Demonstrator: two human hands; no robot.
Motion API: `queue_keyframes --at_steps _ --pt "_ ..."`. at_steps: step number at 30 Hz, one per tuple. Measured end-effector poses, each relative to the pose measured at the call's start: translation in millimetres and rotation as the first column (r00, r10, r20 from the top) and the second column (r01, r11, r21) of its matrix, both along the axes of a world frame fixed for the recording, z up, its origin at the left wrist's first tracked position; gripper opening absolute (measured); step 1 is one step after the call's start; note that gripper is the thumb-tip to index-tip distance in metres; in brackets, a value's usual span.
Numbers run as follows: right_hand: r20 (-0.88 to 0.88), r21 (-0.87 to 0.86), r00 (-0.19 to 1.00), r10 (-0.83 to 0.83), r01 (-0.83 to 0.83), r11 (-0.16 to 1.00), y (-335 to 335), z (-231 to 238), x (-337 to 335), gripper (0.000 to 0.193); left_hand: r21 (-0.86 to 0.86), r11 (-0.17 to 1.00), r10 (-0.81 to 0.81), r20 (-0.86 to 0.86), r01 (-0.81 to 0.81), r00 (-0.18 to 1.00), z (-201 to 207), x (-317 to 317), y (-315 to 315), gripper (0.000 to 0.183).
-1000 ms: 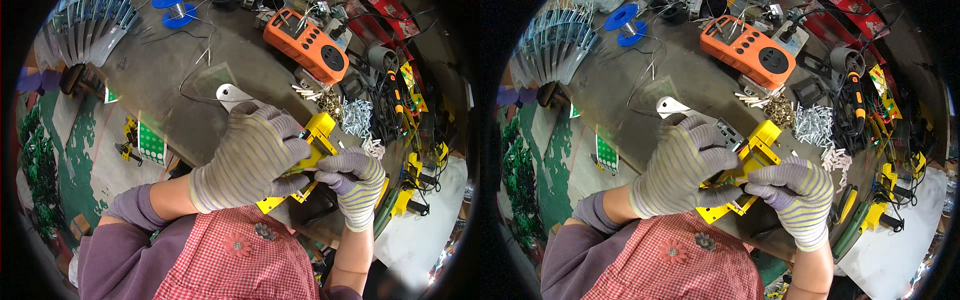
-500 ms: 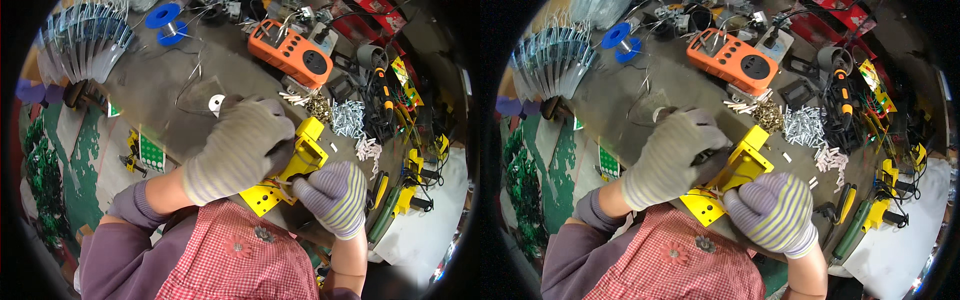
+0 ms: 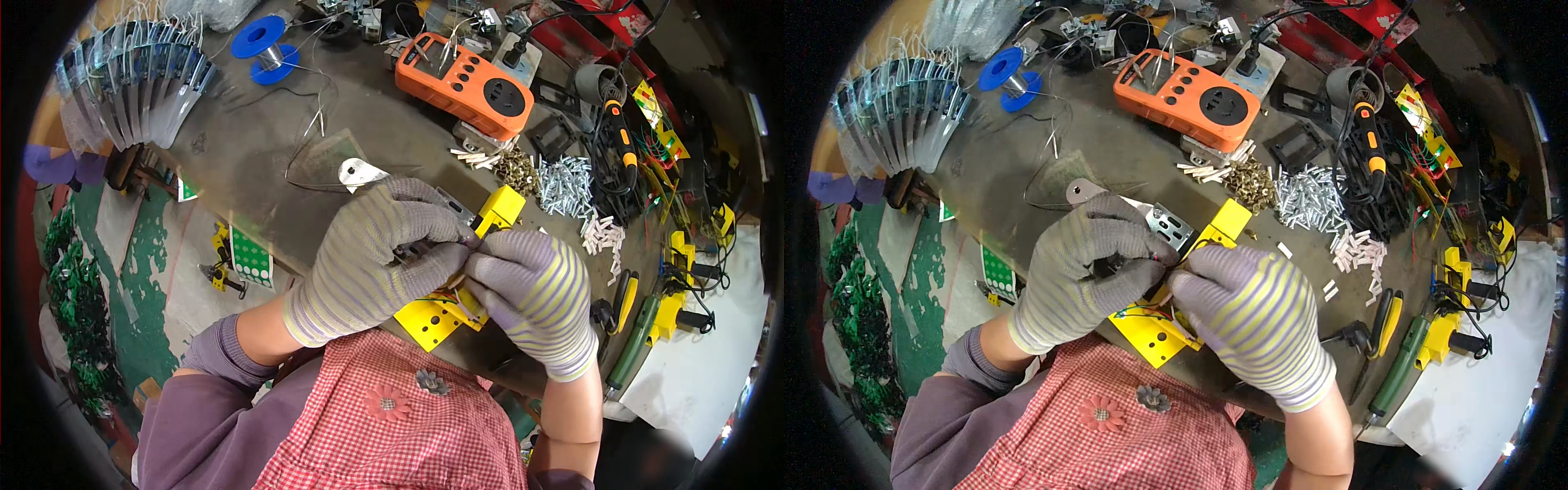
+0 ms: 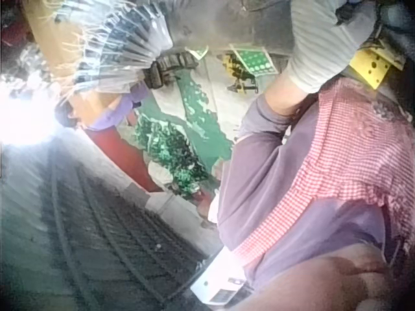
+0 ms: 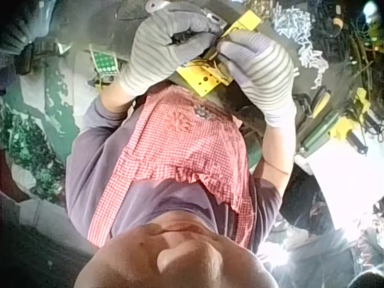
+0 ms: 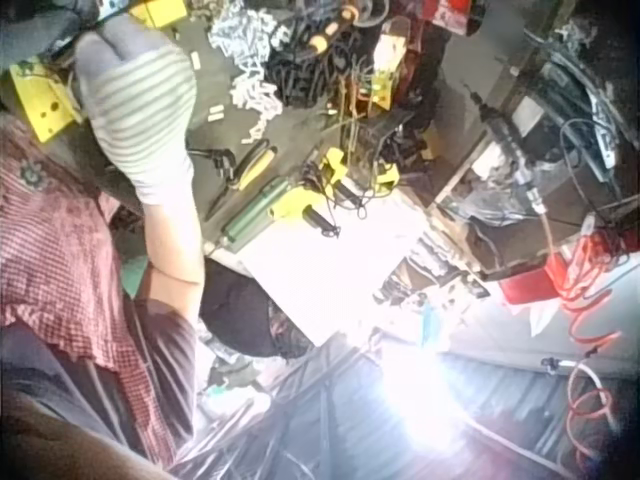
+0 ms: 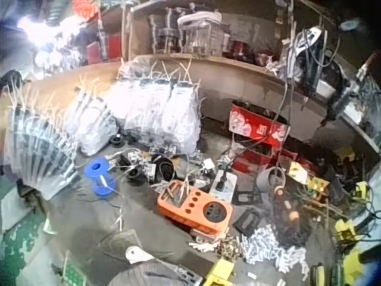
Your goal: Assembling, wiring, and soldering components into a yellow control box housing.
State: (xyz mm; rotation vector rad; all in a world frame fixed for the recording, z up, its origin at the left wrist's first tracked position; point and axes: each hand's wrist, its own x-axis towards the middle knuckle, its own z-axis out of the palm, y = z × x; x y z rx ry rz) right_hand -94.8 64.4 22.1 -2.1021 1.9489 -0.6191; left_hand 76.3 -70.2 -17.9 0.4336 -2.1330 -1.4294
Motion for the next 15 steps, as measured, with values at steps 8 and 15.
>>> queue_keyframes --at_steps 8,15 --pt "0.383 -0.140 0.895 -0.230 0.302 0.943 -11 11 14 0.017 -0.654 0.756 0.107 0.099 -0.016 0.989 20 -5 0 0.020" --pt "0.130 -0.316 0.974 -0.185 0.217 0.923 -4 -5 13 0.016 -0.232 0.973 0.010 0.107 0.015 0.994 5 -10 -4 0.019"
